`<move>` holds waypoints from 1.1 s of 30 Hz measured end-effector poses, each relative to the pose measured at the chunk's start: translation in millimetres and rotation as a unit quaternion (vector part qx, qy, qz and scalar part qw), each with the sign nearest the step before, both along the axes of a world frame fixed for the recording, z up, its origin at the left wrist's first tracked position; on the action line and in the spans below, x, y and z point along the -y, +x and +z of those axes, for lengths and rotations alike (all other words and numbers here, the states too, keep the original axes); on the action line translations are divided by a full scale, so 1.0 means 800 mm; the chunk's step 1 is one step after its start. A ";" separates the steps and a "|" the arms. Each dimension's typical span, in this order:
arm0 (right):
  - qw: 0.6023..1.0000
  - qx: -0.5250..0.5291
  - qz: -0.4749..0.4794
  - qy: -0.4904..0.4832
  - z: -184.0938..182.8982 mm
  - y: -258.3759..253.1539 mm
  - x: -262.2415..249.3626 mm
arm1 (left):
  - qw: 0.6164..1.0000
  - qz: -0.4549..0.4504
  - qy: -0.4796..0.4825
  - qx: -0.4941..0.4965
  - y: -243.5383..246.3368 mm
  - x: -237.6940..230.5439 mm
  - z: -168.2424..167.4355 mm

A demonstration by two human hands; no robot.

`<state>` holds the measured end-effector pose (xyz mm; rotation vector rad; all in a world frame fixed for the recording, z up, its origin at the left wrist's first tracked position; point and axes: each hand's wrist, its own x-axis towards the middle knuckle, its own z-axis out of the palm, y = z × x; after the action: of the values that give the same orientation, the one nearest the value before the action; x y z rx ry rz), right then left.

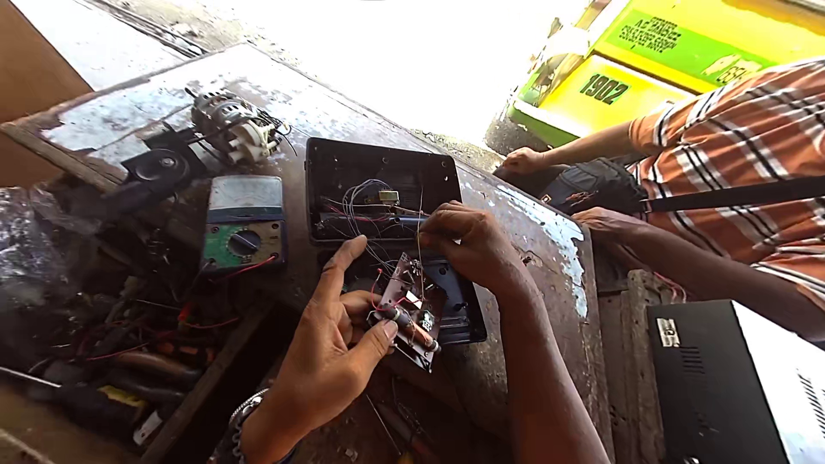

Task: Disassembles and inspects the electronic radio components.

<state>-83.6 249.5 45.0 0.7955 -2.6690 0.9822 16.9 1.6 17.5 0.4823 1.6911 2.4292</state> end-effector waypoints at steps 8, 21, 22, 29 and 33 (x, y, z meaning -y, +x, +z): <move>0.999 0.014 -0.043 0.023 -0.005 0.000 0.002 | 0.997 0.000 0.074 0.017 0.000 -0.007 -0.005; 0.996 -0.004 -0.081 -0.042 0.000 0.004 0.003 | 0.990 0.023 0.126 0.052 -0.013 -0.008 0.025; 0.996 -0.002 -0.077 -0.051 0.000 0.005 0.002 | 0.991 0.027 0.115 0.058 -0.014 -0.008 0.032; 0.990 -0.021 -0.035 -0.135 0.004 -0.003 -0.017 | 0.997 0.008 0.033 0.071 -0.042 0.001 0.075; 0.979 -0.009 0.052 -0.196 0.033 0.007 -0.039 | 0.997 0.002 -0.014 0.071 -0.061 0.003 0.094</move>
<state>-78.0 280.7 71.5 0.8525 -2.3213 1.4567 -32.3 -0.9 92.6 0.2967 1.6659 2.3768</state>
